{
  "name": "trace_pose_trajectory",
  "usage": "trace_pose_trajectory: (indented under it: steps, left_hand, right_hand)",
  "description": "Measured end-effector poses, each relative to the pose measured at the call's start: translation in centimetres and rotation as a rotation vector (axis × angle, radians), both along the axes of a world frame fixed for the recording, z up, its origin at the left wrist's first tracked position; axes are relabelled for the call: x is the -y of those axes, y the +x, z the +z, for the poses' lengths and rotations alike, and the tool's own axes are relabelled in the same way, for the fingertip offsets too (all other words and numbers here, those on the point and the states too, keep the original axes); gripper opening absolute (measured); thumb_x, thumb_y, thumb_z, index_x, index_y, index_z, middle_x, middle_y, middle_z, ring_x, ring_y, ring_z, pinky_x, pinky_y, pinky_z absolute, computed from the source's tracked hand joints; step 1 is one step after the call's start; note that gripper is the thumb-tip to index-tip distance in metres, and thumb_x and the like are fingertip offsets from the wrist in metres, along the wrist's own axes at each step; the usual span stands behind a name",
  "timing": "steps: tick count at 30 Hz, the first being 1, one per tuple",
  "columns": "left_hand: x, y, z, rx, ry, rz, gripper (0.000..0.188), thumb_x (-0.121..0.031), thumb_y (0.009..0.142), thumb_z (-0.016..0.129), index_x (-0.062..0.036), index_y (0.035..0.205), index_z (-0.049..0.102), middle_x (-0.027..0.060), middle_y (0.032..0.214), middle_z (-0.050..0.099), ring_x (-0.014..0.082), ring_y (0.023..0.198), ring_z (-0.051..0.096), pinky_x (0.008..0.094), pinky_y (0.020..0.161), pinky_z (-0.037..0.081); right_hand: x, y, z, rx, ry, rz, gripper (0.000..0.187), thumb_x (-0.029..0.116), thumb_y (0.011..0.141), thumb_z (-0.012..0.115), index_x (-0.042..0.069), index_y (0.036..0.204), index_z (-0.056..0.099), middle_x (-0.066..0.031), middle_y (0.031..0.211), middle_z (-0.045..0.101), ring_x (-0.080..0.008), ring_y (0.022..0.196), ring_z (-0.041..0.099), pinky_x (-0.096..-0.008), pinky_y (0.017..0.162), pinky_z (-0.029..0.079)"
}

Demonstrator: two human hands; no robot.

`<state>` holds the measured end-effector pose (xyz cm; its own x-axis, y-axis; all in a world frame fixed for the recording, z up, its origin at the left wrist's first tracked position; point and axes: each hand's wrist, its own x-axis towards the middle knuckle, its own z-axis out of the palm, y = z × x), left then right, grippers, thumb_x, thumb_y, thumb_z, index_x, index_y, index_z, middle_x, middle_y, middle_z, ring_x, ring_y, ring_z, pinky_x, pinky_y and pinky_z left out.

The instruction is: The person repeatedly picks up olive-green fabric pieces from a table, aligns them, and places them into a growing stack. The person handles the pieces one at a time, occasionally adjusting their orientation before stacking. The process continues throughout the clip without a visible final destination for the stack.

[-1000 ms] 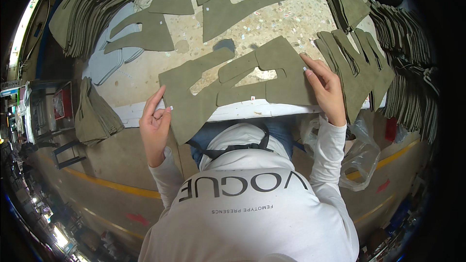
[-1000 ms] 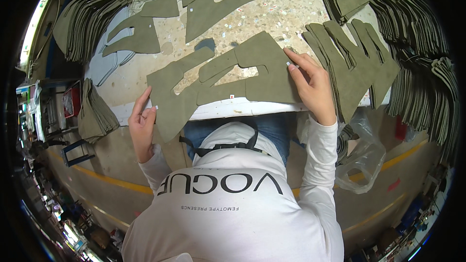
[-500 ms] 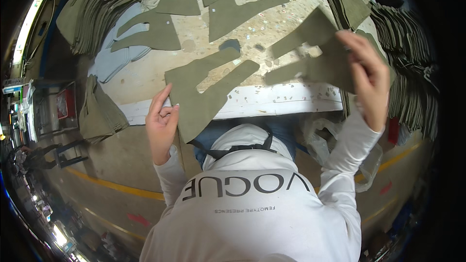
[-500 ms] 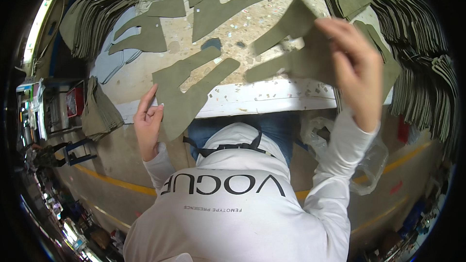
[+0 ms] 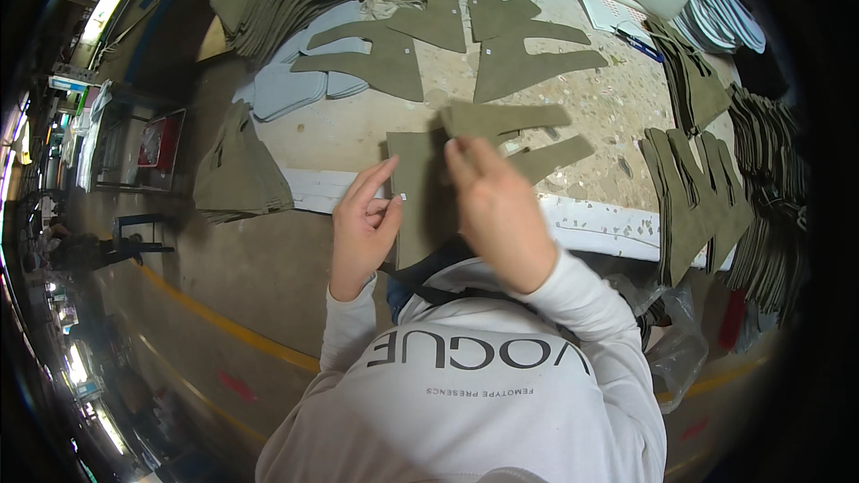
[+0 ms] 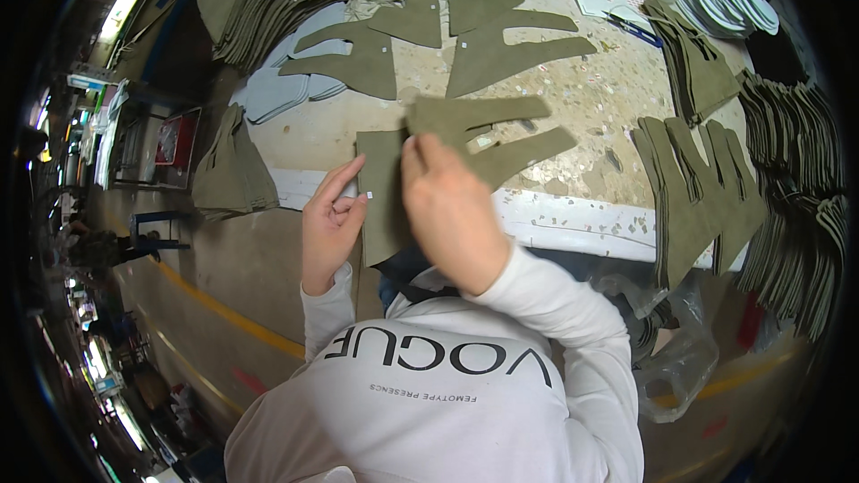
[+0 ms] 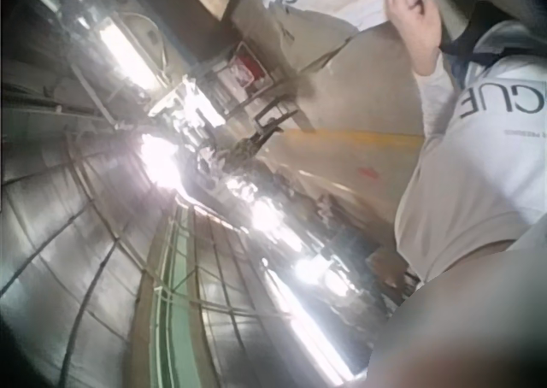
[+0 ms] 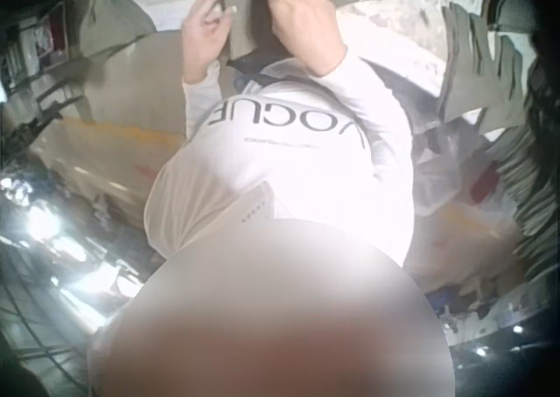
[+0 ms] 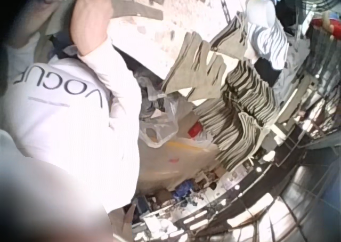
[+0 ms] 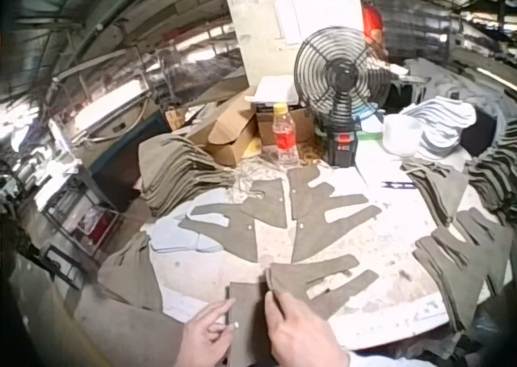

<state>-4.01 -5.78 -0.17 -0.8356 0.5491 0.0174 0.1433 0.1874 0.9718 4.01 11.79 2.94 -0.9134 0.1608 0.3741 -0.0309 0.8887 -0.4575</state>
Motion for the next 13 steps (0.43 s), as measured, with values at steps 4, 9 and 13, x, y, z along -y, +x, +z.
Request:
trace_pose_trajectory:
  steps: [4, 9, 13]
  left_hand:
    - [0.2, -0.7, -0.8, -0.066, 0.015, -0.028, 0.046, 0.012, 0.091, 0.052, 0.0016, 0.135, 0.055, 0.0119, 0.131, 0.056, 0.0058, 0.083, 0.061, 0.0192, 0.067, 0.050]
    - [0.3, -1.0, -0.9, -0.024, -0.086, 0.039, 0.047, 0.008, 0.093, 0.052, -0.0028, 0.138, 0.053, 0.0136, 0.134, 0.057, 0.0112, 0.090, 0.063, 0.0217, 0.071, 0.051]
    - [-0.2, -0.6, 1.4, -0.022, -0.148, -0.085, 0.053, -0.004, 0.096, 0.056, -0.0090, 0.147, 0.045, 0.0132, 0.142, 0.052, 0.0166, 0.103, 0.063, 0.0206, 0.080, 0.049]
  right_hand:
    - [4.2, -0.4, -0.4, 0.119, -0.180, 0.093, 0.049, -0.004, 0.076, 0.058, -0.012, 0.125, 0.055, -0.0233, 0.121, 0.056, -0.0358, 0.104, 0.062, -0.0382, 0.087, 0.053]
    - [4.4, -0.6, -1.1, 0.118, -0.293, 0.195, 0.045, -0.003, 0.082, 0.058, -0.007, 0.126, 0.056, -0.0233, 0.124, 0.056, -0.0369, 0.101, 0.064, -0.0395, 0.083, 0.054]
    - [-0.9, -0.4, -1.0, 0.103, -0.581, 0.291, 0.049, -0.002, 0.086, 0.059, 0.007, 0.134, 0.056, -0.0242, 0.132, 0.055, -0.0384, 0.104, 0.065, -0.0388, 0.087, 0.053]
